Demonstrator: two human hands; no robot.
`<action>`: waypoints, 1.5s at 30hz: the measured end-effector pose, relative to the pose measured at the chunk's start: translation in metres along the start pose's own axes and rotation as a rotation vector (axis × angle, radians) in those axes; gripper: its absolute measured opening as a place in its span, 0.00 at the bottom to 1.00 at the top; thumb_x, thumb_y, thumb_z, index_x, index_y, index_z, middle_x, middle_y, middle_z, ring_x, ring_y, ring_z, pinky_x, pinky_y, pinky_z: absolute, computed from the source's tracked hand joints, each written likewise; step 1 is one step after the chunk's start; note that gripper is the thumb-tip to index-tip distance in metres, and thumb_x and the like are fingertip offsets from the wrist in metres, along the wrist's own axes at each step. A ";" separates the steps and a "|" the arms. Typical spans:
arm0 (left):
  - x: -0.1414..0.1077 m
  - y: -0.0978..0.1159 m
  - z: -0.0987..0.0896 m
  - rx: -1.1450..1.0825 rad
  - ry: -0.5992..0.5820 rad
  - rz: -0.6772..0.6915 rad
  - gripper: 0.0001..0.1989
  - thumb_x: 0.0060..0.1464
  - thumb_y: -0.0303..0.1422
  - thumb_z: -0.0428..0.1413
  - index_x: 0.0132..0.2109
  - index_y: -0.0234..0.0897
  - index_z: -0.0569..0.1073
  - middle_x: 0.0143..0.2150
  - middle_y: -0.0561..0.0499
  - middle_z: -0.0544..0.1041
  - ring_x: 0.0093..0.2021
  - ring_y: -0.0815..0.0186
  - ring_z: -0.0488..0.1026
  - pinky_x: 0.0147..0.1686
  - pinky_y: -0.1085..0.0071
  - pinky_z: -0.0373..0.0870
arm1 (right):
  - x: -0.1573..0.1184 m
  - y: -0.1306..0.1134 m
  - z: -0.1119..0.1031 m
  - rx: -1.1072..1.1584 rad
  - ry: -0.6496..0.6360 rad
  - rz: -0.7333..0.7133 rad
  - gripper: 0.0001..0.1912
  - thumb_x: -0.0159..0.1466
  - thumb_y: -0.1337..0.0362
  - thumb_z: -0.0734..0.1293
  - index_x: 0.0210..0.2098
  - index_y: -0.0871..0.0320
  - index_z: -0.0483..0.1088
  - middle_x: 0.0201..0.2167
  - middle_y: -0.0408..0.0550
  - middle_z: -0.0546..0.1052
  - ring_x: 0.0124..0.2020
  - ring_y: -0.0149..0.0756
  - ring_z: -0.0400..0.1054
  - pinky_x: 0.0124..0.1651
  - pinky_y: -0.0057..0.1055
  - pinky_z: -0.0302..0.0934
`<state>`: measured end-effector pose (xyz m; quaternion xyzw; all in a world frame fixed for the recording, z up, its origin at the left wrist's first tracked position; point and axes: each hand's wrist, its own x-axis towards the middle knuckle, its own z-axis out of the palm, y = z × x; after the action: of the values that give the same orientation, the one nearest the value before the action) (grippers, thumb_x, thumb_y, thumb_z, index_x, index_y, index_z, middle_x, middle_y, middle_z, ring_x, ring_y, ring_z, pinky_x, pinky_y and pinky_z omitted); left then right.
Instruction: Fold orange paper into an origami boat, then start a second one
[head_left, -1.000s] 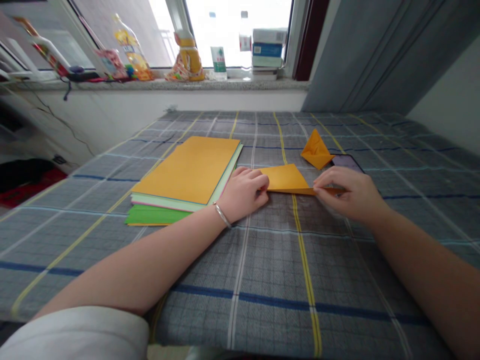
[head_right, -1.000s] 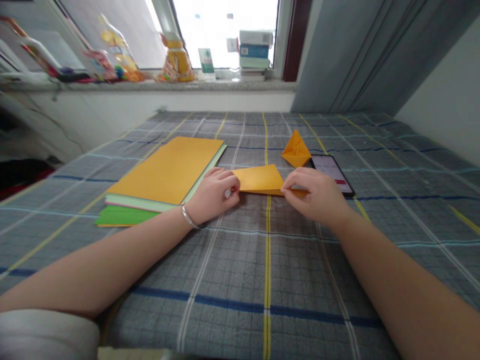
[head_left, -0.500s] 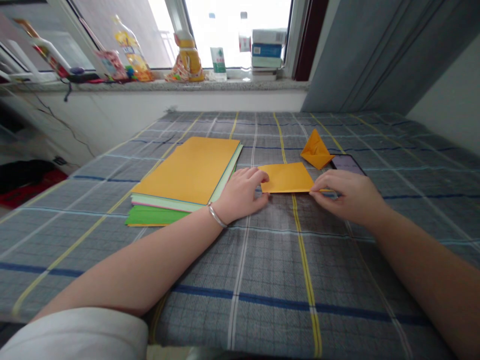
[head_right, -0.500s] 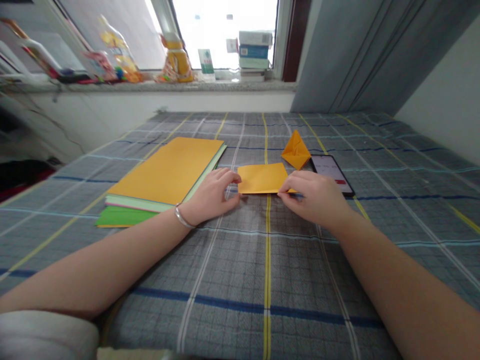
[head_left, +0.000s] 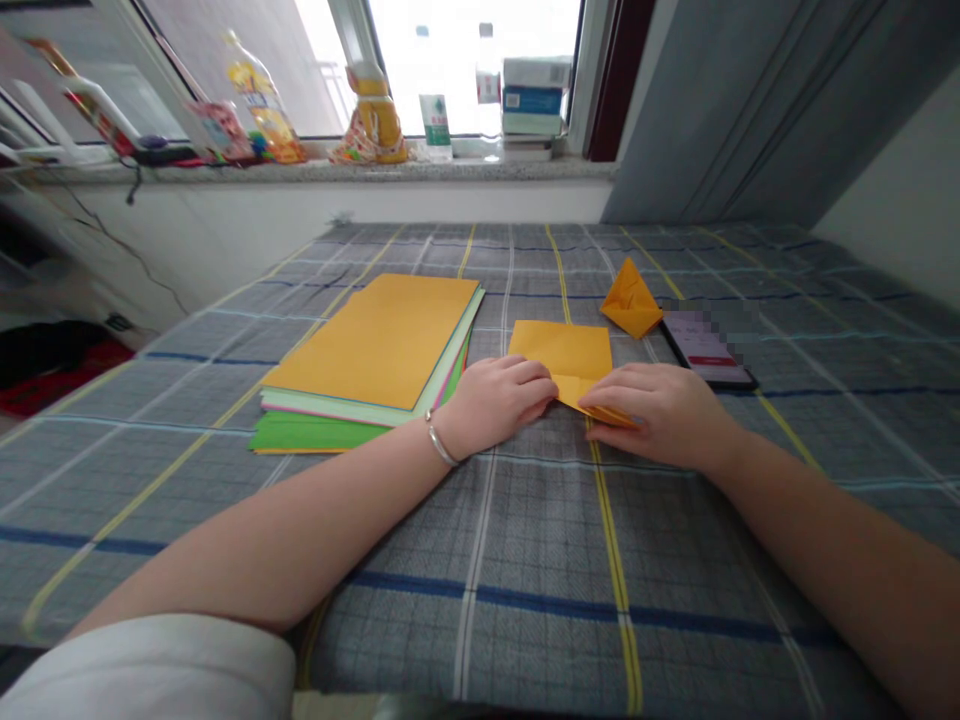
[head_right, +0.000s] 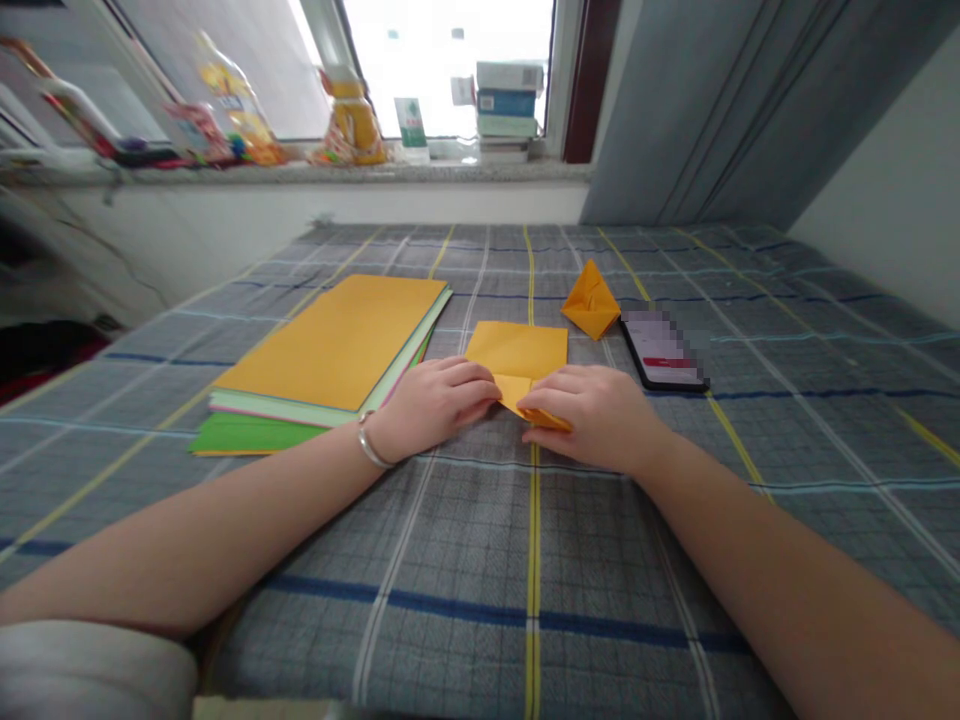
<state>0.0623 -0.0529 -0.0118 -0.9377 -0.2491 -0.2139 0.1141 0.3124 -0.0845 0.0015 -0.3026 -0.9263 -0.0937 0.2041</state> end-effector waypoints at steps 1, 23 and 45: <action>0.000 0.000 0.000 0.014 0.008 -0.008 0.10 0.65 0.33 0.49 0.43 0.39 0.74 0.44 0.51 0.77 0.41 0.67 0.73 0.40 0.71 0.69 | -0.001 0.004 0.000 -0.003 -0.018 0.005 0.12 0.62 0.57 0.68 0.44 0.54 0.74 0.41 0.47 0.81 0.41 0.40 0.73 0.42 0.36 0.65; 0.000 -0.015 0.010 -0.849 0.312 -0.526 0.06 0.59 0.28 0.52 0.41 0.35 0.74 0.42 0.48 0.78 0.44 0.67 0.75 0.45 0.68 0.75 | -0.026 0.070 0.029 0.306 0.283 0.603 0.20 0.56 0.65 0.70 0.49 0.52 0.73 0.47 0.52 0.79 0.46 0.49 0.74 0.49 0.52 0.70; 0.005 -0.016 0.016 -1.062 0.489 -0.876 0.18 0.51 0.31 0.59 0.43 0.41 0.56 0.23 0.61 0.73 0.25 0.69 0.77 0.27 0.75 0.70 | -0.012 0.048 0.031 1.019 0.288 0.845 0.11 0.60 0.62 0.70 0.43 0.51 0.74 0.42 0.47 0.82 0.40 0.47 0.78 0.46 0.50 0.74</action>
<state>0.0638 -0.0317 -0.0222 -0.6063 -0.4316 -0.5350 -0.3998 0.3402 -0.0434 -0.0297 -0.4894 -0.6204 0.4031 0.4616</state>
